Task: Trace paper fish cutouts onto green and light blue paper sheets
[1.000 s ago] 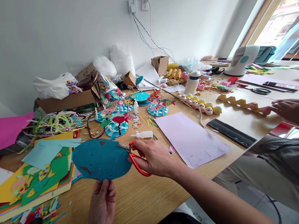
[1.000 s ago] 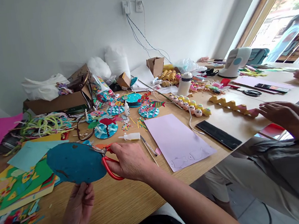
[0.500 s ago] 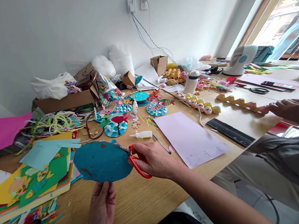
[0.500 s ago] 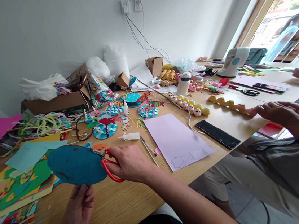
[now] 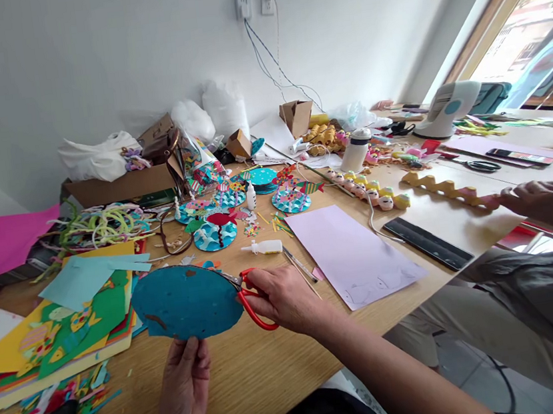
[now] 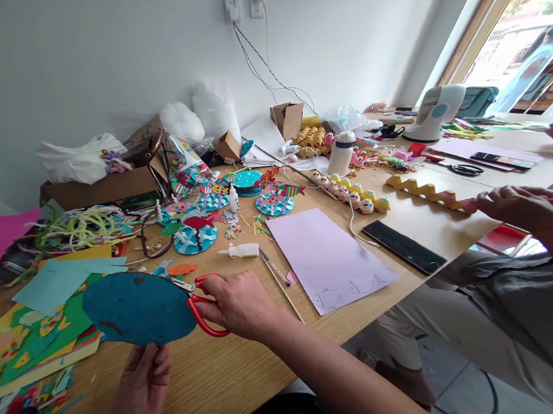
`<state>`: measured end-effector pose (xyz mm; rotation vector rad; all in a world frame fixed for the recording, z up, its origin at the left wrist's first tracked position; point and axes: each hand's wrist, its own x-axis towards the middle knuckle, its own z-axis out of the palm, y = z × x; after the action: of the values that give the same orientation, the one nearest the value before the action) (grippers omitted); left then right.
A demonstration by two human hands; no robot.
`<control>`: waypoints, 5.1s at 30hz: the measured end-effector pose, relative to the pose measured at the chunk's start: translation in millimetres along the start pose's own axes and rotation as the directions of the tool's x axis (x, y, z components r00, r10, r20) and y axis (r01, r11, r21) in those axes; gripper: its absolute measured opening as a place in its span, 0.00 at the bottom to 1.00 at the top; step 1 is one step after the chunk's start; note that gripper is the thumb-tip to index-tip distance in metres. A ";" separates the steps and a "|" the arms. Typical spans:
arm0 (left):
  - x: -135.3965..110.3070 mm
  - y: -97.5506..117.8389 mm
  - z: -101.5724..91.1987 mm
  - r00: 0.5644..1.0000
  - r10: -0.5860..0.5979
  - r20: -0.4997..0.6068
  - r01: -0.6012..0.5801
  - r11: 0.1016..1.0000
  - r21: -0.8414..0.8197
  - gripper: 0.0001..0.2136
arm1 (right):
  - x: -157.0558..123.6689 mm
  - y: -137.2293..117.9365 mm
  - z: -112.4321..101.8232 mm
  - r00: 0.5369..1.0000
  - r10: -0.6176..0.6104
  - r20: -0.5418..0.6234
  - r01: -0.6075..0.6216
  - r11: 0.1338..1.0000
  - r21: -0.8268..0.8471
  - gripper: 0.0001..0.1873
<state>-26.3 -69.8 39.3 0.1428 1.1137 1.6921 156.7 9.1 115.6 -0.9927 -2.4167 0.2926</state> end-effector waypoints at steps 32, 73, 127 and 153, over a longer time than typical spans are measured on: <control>-15.5 -0.1 31.9 0.950 -0.253 0.182 0.311 0.820 -0.481 0.16 | -1.6 -27.6 35.9 0.983 0.177 -0.040 -0.154 0.931 0.331 0.08; -12.9 -7.6 24.6 0.982 -0.181 0.058 0.190 0.927 -0.324 0.08 | -0.3 -22.5 40.5 0.966 0.253 -0.048 -0.228 0.927 0.298 0.13; 23.2 52.1 -5.1 0.796 0.369 0.480 -0.605 0.516 0.606 0.09 | 5.3 -5.4 -23.5 0.962 0.183 -0.204 -0.080 0.898 0.432 0.06; 5.6 68.9 14.3 0.686 0.542 0.485 -0.719 0.406 0.564 0.10 | -10.4 24.6 16.9 0.857 0.516 0.007 -0.227 0.365 0.903 0.11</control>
<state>-68.1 -57.5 94.9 1.4350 1.6274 1.6766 168.7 19.1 88.0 -0.9328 -1.3325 1.3389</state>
